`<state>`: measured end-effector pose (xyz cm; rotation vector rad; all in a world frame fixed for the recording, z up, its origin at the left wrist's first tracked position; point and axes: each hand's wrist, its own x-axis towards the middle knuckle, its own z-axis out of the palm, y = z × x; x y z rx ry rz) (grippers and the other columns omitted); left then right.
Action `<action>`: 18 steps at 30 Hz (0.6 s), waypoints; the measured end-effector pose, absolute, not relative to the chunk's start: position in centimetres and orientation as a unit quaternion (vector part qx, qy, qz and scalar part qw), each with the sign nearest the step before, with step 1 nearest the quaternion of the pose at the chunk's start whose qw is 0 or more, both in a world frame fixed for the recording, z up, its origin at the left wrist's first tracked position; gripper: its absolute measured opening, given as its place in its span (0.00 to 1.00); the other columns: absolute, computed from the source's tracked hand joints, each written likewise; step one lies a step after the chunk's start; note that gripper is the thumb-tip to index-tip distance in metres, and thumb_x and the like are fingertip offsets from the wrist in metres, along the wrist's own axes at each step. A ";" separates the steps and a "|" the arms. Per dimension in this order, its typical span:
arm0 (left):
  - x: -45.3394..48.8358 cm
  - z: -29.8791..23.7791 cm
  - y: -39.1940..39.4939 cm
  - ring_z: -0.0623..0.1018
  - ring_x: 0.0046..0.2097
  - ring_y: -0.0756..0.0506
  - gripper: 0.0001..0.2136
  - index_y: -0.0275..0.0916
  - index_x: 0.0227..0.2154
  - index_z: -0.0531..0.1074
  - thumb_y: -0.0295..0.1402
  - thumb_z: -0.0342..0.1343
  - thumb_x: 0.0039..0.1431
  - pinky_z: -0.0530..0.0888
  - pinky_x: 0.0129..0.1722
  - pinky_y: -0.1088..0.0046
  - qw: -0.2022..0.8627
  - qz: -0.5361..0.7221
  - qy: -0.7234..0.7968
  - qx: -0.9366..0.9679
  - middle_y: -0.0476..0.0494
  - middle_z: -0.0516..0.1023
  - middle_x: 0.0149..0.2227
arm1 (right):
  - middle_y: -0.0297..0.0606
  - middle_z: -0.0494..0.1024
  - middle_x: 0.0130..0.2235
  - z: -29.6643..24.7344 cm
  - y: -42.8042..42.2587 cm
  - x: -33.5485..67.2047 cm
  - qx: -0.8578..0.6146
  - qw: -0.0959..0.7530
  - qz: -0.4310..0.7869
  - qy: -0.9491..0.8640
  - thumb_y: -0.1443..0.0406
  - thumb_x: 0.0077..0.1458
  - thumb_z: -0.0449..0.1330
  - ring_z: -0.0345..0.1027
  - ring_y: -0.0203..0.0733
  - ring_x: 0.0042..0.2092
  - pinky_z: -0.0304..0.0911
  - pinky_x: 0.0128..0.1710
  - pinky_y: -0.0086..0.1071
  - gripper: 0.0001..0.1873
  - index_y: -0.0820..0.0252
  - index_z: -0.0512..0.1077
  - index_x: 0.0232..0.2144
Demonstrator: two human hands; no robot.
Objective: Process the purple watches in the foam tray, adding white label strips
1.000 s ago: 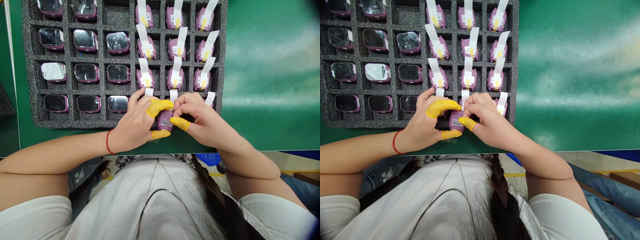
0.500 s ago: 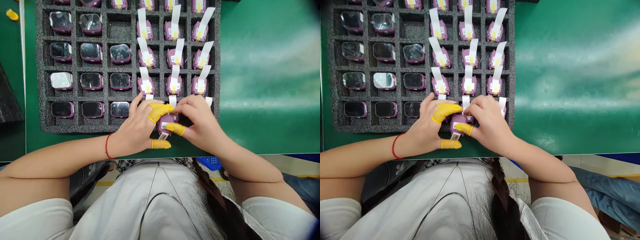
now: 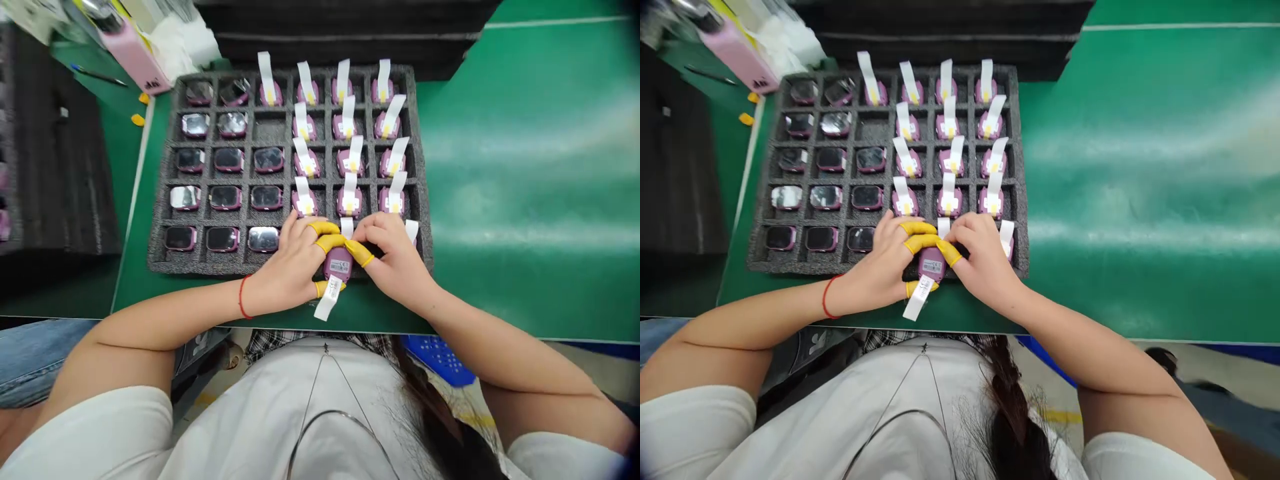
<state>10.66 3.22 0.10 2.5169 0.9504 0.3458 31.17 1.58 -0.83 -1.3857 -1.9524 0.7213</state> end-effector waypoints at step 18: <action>7.5 2.6 21.9 0.76 0.41 0.46 0.09 0.30 0.44 0.70 0.25 0.49 0.63 0.72 0.44 0.70 0.212 0.248 0.603 0.728 0.37 0.77 0.42 | 0.39 0.75 0.40 -1.1 2.9 32.4 -0.562 0.432 0.249 -0.660 0.64 0.56 0.57 0.65 0.49 0.47 0.63 0.45 0.48 0.04 0.53 0.73 0.34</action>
